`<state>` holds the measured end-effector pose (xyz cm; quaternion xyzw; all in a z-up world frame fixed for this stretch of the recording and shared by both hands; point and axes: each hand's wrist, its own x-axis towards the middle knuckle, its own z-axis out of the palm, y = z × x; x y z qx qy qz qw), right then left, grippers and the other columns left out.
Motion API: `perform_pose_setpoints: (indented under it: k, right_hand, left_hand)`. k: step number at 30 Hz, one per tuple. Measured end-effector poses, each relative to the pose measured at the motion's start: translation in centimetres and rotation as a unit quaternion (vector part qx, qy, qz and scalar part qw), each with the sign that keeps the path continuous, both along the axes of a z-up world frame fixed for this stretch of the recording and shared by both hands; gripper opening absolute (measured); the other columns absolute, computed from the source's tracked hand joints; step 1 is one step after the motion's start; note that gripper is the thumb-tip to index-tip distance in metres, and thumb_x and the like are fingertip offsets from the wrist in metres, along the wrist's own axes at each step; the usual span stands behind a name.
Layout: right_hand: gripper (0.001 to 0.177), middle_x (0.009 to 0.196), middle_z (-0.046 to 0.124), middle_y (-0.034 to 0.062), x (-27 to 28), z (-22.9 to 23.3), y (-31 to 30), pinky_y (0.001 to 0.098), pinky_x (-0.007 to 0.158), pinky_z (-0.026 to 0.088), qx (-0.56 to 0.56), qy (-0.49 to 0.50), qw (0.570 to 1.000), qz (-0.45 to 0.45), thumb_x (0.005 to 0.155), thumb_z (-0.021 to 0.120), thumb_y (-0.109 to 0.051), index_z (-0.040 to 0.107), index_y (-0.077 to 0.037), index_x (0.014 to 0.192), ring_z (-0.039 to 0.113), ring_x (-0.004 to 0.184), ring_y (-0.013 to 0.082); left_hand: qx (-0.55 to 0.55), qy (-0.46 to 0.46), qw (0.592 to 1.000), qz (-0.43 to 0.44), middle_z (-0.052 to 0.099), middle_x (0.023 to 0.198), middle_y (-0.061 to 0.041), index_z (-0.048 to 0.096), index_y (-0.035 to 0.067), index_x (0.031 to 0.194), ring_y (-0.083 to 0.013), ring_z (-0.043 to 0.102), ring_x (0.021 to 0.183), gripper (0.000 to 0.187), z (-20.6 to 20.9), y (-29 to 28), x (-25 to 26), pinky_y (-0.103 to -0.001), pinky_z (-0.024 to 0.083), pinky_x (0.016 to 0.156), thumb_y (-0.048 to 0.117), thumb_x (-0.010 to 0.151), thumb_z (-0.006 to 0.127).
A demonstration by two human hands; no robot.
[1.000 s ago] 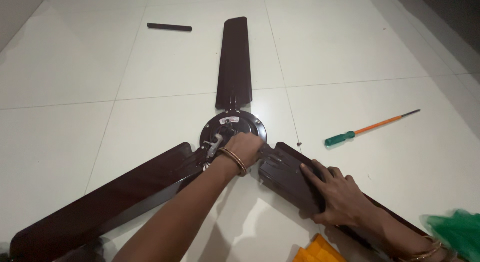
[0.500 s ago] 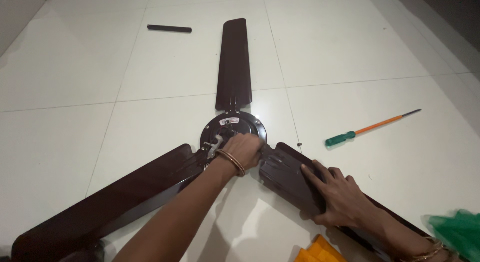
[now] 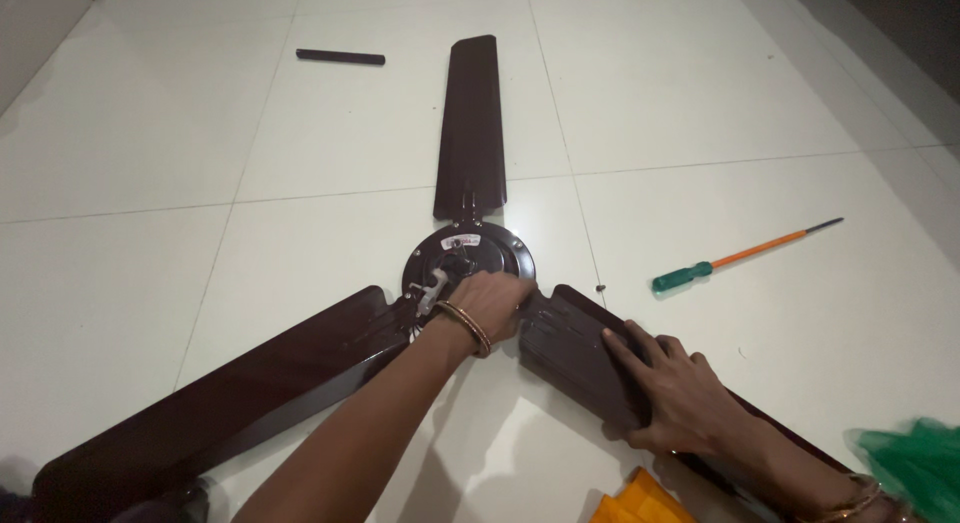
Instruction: The person attaches fan blades to the motor housing using a screwdriver to tighten the screws. They then wrap electrical tape around the central wiring connections.
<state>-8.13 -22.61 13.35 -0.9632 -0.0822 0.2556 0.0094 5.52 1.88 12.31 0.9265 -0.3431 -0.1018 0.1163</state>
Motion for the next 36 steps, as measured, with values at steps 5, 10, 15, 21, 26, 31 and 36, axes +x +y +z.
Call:
perform_pose_setpoints:
  k: [5,10,15,21,26,31,36]
  right_hand:
    - [0.136,0.165,0.014,0.0159,0.0,-0.1,0.0,0.0552,0.104,0.048,-0.017,0.014,1.0,-0.004,0.06,0.085,-0.061,0.005,-0.026,0.165,0.037,0.14,0.0385]
    - [0.137,0.165,0.012,0.017,0.1,-0.6,-0.1,0.056,0.104,0.048,-0.019,0.013,1.0,0.0,0.061,0.084,-0.067,0.004,-0.026,0.165,0.036,0.141,0.0398]
    - [0.137,0.166,0.013,0.0159,0.2,-0.7,-0.2,0.0517,0.104,0.05,-0.021,0.028,0.999,0.0,0.059,0.085,-0.059,0.003,-0.027,0.165,0.037,0.141,0.037]
    - [0.134,0.166,0.013,0.0171,0.1,-0.5,-0.1,0.0511,0.104,0.05,-0.014,0.027,1.0,-0.006,0.06,0.084,-0.06,0.003,-0.024,0.16,0.038,0.14,0.0376]
    - [0.135,0.166,0.011,0.0172,0.2,-0.3,0.3,0.0532,0.105,0.048,-0.03,0.04,0.999,-0.007,0.061,0.085,-0.062,0.003,-0.025,0.161,0.036,0.141,0.0391]
    - [0.134,0.164,0.015,0.0168,-0.2,0.5,0.2,0.0542,0.102,0.049,-0.002,0.003,1.0,-0.004,0.061,0.084,-0.066,0.008,-0.025,0.164,0.041,0.137,0.0373]
    - [0.133,0.164,0.016,0.0174,0.3,1.6,0.1,0.0536,0.1,0.049,-0.035,-0.017,0.999,0.026,0.062,0.086,-0.059,0.009,-0.025,0.164,0.041,0.137,0.0382]
  left_hand:
    - [0.011,-0.037,0.999,0.018,0.073,0.098,-0.02,0.075,0.008,0.098,-0.0371,0.073,0.092,0.013,-1.1,-0.6,0.0,-0.045,0.058,0.084,0.015,0.088,0.07]
    - [0.042,-0.027,0.999,-0.001,0.074,0.099,-0.019,0.076,0.009,0.098,-0.0359,0.072,0.096,0.011,-1.2,-0.9,0.5,-0.045,0.058,0.087,0.014,0.088,0.072]
    - [-0.021,0.025,0.999,-0.004,0.075,0.099,-0.013,0.074,0.016,0.103,-0.0341,0.073,0.091,0.027,-0.1,-0.2,0.3,-0.045,0.057,0.085,0.009,0.077,0.074]
    - [0.02,-0.029,0.999,0.029,0.074,0.1,-0.021,0.076,0.008,0.097,-0.0374,0.073,0.093,0.012,-1.3,-0.2,0.2,-0.045,0.059,0.086,0.016,0.09,0.07]
    - [0.071,-0.02,0.997,0.007,0.074,0.098,-0.021,0.076,0.006,0.098,-0.0344,0.074,0.092,0.011,-2.0,-1.1,0.6,-0.043,0.06,0.084,0.01,0.091,0.068]
    - [0.023,-0.004,1.0,-0.007,0.075,0.097,-0.014,0.073,0.014,0.107,-0.0336,0.072,0.094,0.021,-0.6,0.0,0.1,-0.046,0.056,0.087,0.012,0.086,0.073]
    - [-0.011,0.022,1.0,0.016,0.076,0.099,-0.013,0.071,0.018,0.116,-0.0342,0.073,0.093,0.032,0.5,0.5,-0.1,-0.046,0.057,0.087,0.01,0.085,0.071]
